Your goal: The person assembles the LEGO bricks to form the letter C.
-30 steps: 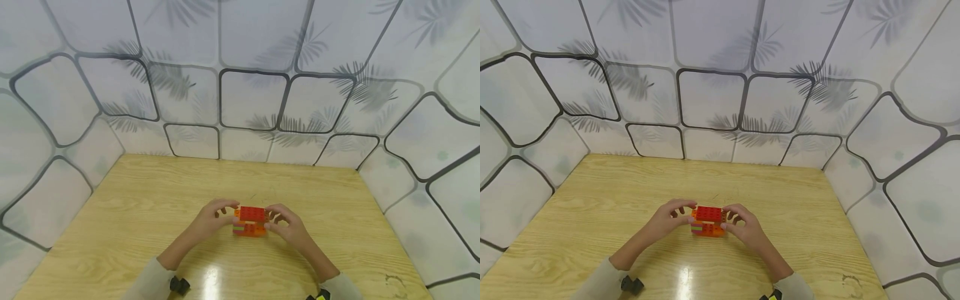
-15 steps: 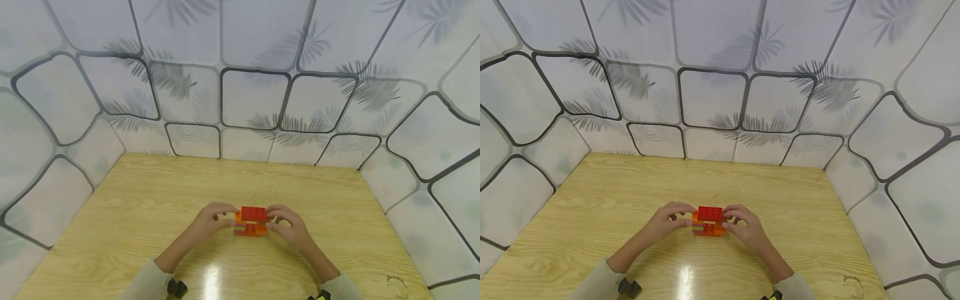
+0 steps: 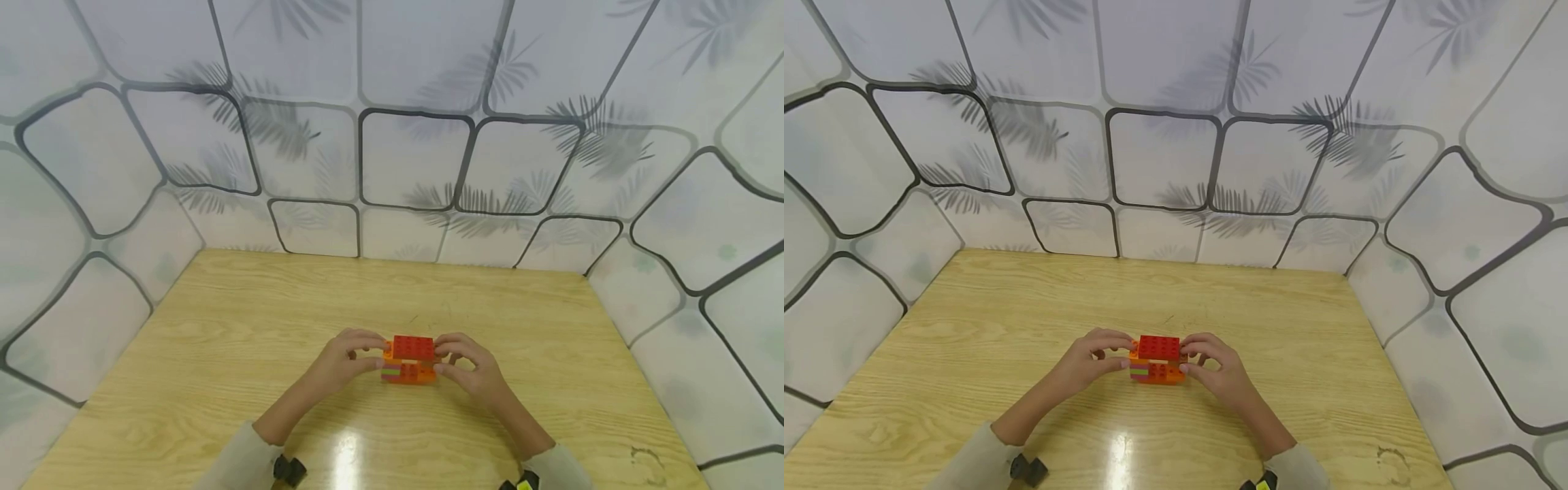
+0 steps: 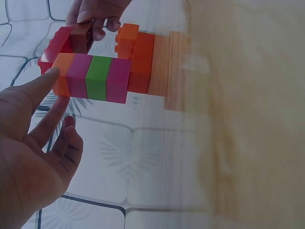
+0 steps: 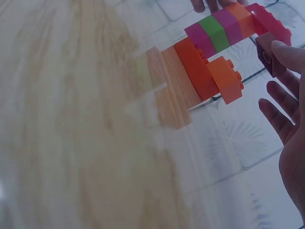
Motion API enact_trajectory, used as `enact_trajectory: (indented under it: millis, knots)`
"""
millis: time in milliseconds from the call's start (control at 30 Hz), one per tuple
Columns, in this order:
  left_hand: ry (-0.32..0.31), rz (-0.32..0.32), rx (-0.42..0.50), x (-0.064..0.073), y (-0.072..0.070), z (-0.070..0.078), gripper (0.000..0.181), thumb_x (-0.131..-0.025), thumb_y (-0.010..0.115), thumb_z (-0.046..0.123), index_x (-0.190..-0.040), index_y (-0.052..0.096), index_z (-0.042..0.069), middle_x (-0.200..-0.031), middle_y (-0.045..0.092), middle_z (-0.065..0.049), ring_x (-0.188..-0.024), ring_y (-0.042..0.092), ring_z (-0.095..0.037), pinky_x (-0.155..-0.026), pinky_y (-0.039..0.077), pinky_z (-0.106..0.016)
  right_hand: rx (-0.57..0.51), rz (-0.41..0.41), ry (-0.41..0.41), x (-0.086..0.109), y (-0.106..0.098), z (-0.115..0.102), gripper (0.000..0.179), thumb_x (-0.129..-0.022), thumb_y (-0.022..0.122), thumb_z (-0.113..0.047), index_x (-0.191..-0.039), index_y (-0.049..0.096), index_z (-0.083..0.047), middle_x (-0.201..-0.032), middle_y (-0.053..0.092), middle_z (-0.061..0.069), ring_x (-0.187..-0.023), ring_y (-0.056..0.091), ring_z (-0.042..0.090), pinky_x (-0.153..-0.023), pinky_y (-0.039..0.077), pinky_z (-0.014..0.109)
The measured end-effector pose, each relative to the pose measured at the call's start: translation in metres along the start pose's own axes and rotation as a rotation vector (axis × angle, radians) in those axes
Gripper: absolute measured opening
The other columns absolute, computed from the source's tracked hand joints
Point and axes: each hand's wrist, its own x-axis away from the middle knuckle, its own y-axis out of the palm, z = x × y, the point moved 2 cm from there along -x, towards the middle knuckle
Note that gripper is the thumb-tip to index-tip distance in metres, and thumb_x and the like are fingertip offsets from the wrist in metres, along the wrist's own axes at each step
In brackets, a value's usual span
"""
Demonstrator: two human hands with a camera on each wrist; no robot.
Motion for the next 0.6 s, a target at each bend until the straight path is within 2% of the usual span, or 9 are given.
enact_trajectory:
  millis: [133,300,433,600]
  knots:
    - [-0.019,-0.006,0.023,-0.002,0.001,-0.001,0.026,-0.092,0.074,0.036,-0.117,0.073,0.029,-0.132,0.064,0.006,-0.109,0.054,-0.024,-0.082,0.046,-0.031,0.012,-0.007,0.040,0.000,-0.001,-0.002,0.034,-0.086,0.073,0.007,-0.112,0.069,-0.014,-0.123,0.064,0.008,-0.106,0.061,0.013,-0.078,0.055,0.028]
    - [-0.028,0.007,0.049,-0.004,0.002,0.001,0.024,-0.093,0.073,0.034,-0.117,0.071,0.032,-0.130,0.063,0.007,-0.102,0.053,-0.022,-0.080,0.048,-0.032,0.059,0.003,0.119,-0.004,-0.001,-0.004,0.029,-0.087,0.073,0.004,-0.112,0.070,-0.012,-0.124,0.065,0.010,-0.107,0.061,0.011,-0.082,0.055,0.028]
    - [-0.044,0.023,0.051,-0.006,0.000,0.002,0.025,-0.093,0.073,0.034,-0.117,0.071,0.032,-0.126,0.064,0.009,-0.100,0.052,-0.020,-0.079,0.048,-0.031,0.082,0.005,0.192,-0.010,0.000,0.000,0.031,-0.089,0.073,-0.001,-0.118,0.069,-0.011,-0.128,0.064,0.010,-0.107,0.061,0.009,-0.083,0.056,0.030]
    - [-0.072,0.033,0.043,-0.013,-0.001,0.000,0.030,-0.093,0.073,0.033,-0.123,0.069,0.030,-0.124,0.065,0.008,-0.100,0.052,-0.019,-0.080,0.049,-0.033,0.091,0.004,0.283,-0.018,-0.001,0.006,0.034,-0.093,0.072,-0.010,-0.126,0.066,-0.016,-0.128,0.063,0.004,-0.106,0.058,0.009,-0.085,0.055,0.028]
